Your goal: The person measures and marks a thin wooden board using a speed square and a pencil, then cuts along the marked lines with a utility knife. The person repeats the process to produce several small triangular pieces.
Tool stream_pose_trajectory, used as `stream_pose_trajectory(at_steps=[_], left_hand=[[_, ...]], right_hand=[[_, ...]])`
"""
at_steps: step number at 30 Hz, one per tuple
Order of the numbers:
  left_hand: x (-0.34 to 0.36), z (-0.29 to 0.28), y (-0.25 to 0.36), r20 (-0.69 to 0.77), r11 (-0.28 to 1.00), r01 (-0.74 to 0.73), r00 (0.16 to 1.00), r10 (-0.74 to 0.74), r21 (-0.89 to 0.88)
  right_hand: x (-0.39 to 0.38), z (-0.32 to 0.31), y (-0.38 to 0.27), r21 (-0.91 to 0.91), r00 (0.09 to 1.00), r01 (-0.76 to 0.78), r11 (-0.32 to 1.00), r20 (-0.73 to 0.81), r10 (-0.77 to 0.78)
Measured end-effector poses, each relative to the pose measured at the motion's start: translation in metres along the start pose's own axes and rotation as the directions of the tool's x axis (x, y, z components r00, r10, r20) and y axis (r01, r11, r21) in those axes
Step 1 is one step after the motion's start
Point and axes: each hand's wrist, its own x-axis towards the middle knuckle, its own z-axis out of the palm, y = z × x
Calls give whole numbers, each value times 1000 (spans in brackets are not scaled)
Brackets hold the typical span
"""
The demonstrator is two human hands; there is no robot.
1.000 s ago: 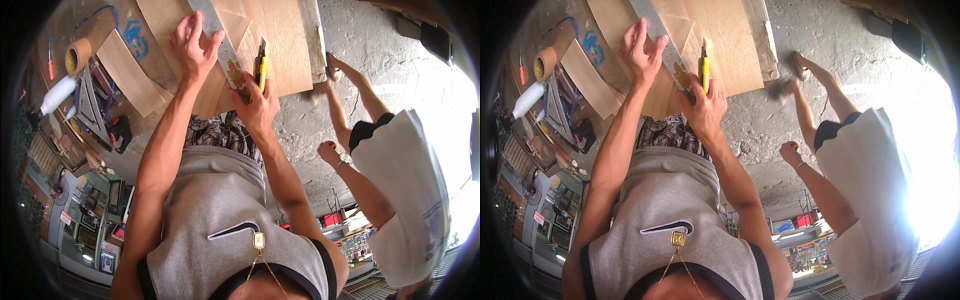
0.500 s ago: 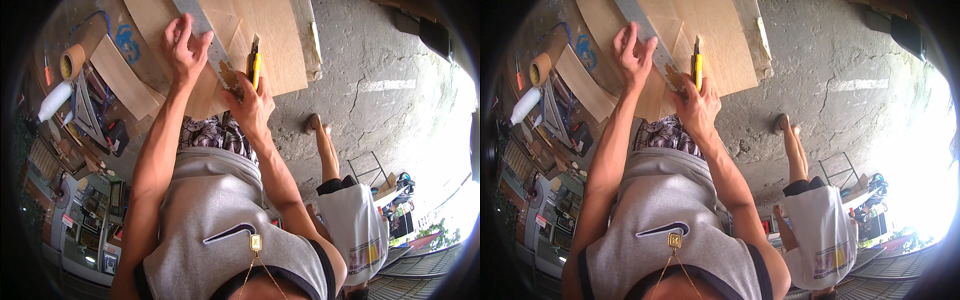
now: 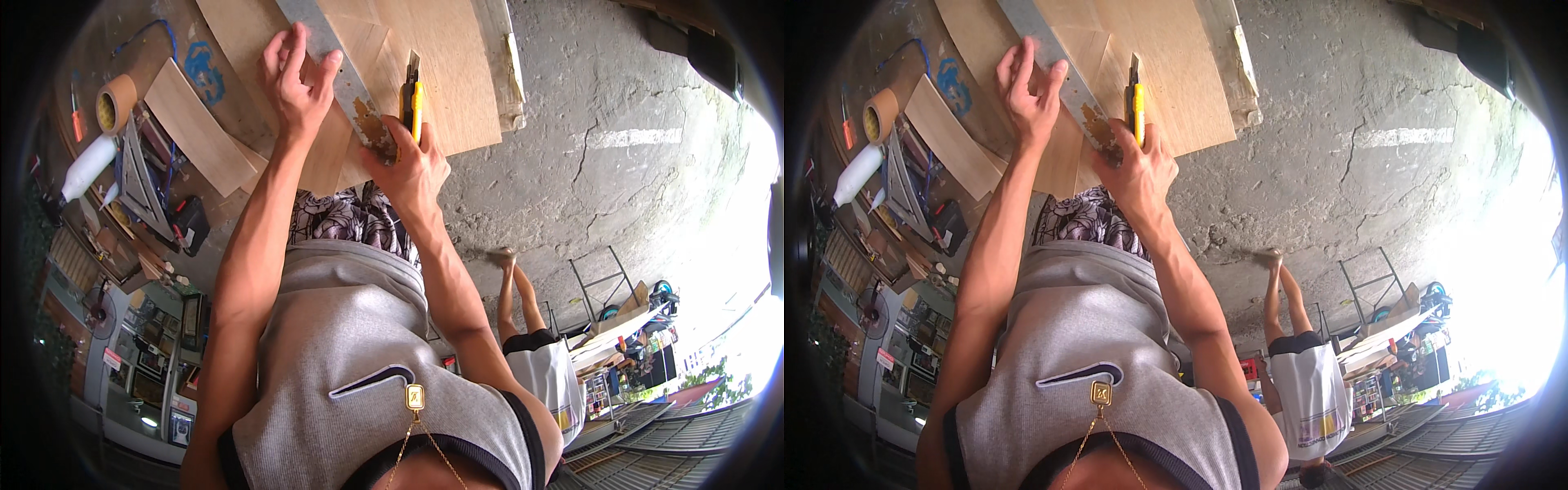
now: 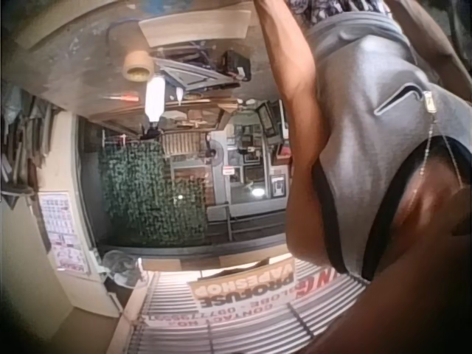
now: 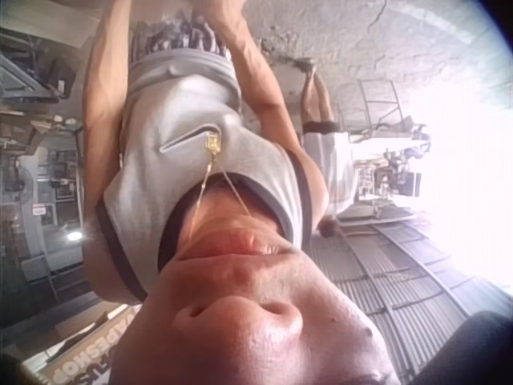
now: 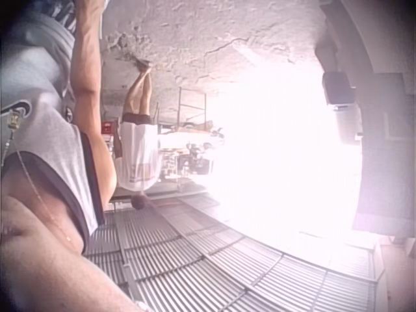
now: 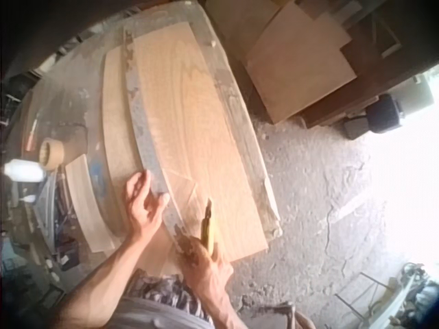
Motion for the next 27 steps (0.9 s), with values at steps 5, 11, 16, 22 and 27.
stream_pose_trajectory(at_steps=[5, 11, 16, 22, 27], left_hand=[[0, -1, -1, 8, 1000, 0, 1000, 0, -4], [0, -1, -1, 5, 1000, 0, 1000, 0, -4], [0, -2, 1, 1, 1000, 10, 1000, -10, -26], [1, -4, 2, 16, 1000, -27, 1000, 27, -11], [1, 0, -1, -27, 997, -24, 999, 23, -68]], right_hand=[[1, 1, -2, -15, 999, -48, 999, 21, 49], [1, 2, -3, -20, 999, -50, 999, 1, 50], [1, 2, -2, -16, 999, -37, 999, -7, 37], [1, 2, -2, -4, 999, -46, 999, 1, 46], [1, 2, -2, 12, 999, -40, 999, -8, 40]])
